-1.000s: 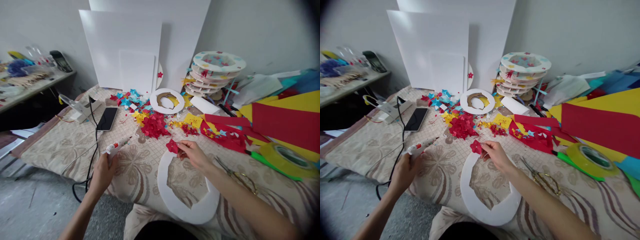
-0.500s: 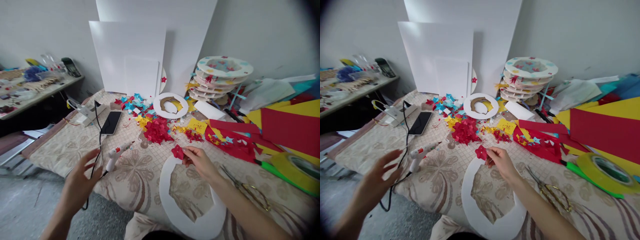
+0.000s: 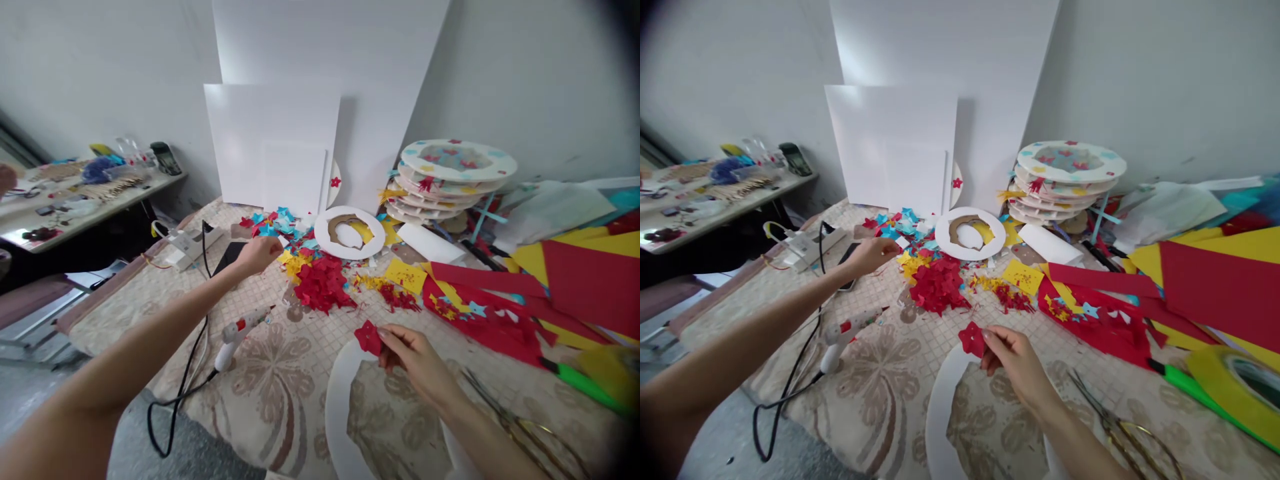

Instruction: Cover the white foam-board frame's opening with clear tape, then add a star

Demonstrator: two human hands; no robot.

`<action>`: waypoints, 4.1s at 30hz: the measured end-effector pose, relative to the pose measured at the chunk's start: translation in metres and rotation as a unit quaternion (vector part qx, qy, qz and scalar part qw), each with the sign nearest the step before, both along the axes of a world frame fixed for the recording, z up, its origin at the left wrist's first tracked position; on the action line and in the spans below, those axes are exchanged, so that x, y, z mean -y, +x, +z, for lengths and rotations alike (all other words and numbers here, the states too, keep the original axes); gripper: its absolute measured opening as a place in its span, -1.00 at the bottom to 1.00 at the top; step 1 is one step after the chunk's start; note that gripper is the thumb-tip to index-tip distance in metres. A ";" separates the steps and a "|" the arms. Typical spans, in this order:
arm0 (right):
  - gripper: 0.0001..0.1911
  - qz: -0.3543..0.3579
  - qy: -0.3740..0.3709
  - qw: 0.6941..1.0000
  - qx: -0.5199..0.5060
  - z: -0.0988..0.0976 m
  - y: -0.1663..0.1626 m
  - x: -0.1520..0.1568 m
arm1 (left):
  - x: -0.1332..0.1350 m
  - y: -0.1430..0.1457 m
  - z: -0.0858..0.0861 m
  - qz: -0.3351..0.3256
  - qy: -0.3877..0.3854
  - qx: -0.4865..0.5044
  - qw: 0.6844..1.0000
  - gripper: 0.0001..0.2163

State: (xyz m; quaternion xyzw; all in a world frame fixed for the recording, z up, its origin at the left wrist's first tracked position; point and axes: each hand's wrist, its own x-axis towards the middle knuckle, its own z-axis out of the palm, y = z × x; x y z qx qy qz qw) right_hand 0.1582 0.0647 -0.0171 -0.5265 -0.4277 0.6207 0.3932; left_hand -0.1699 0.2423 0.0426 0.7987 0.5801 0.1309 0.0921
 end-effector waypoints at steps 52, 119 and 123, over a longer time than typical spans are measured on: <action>-0.66 0.014 0.093 0.991 0.099 0.017 -0.001 0.006 | 0.159 0.103 0.031 -0.082 -0.149 0.324 0.931 -0.82; -0.61 0.049 0.111 0.986 0.111 0.019 -0.003 0.013 | 0.166 0.144 -0.020 -0.072 -0.123 0.308 0.941 -0.90; -0.48 0.038 0.101 0.991 0.080 0.018 -0.003 0.013 | 0.166 0.145 -0.019 -0.077 -0.112 0.310 0.941 -0.89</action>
